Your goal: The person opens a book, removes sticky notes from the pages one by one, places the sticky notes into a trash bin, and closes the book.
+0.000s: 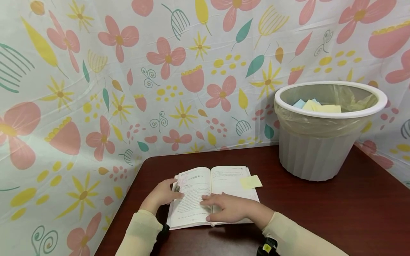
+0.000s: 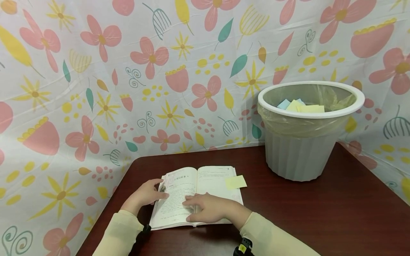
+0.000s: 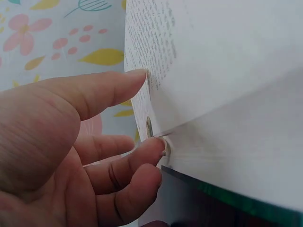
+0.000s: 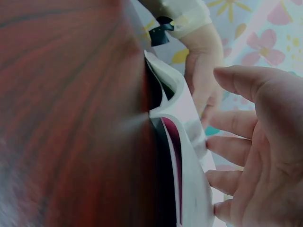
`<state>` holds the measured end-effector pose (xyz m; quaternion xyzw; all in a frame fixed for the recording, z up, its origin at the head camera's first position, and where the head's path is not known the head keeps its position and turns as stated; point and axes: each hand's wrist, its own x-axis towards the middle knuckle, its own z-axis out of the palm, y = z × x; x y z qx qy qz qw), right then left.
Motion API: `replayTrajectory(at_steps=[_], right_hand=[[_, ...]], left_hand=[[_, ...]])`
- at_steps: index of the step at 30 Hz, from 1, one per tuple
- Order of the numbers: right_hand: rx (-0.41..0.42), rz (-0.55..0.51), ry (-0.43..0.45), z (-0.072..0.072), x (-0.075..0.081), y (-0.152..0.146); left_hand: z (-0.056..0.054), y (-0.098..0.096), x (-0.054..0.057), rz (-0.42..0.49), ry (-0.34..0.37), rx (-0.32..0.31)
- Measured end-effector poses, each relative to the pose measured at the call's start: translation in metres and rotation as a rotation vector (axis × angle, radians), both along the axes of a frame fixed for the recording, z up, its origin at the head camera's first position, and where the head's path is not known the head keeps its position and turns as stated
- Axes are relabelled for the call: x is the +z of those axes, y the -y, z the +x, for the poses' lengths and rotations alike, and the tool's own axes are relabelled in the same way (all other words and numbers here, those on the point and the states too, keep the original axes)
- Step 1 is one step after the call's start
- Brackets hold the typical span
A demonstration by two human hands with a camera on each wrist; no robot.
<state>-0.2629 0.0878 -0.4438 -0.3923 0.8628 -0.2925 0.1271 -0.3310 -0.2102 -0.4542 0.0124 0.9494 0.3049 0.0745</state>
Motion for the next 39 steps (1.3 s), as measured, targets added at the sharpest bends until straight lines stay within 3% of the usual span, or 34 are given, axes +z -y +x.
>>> replayTrajectory(at_steps=[5,8,12,18,31,34,39], right_hand=[[-0.019,-0.012,0.026,-0.006,0.004,-0.009],[-0.044,-0.04,0.052,-0.011,0.007,-0.014],[-0.065,-0.065,0.048,-0.017,0.01,-0.021],[-0.091,-0.086,0.062,-0.024,0.015,-0.033],[-0.181,-0.156,0.032,-0.033,0.016,-0.08],[-0.24,-0.133,0.006,-0.035,0.011,-0.095],[-0.321,-0.097,-0.034,-0.041,0.004,-0.117]], left_hand=[[0.001,-0.001,0.004,-0.042,-0.037,-0.017],[0.002,-0.003,0.007,-0.017,-0.061,-0.053],[0.005,-0.008,0.012,0.045,-0.086,-0.144],[0.013,-0.021,0.018,0.054,-0.109,-0.281],[0.029,-0.058,0.036,0.119,-0.077,-0.504],[0.03,-0.074,0.043,0.058,-0.056,-0.555],[0.026,-0.107,0.056,-0.13,-0.013,-0.632]])
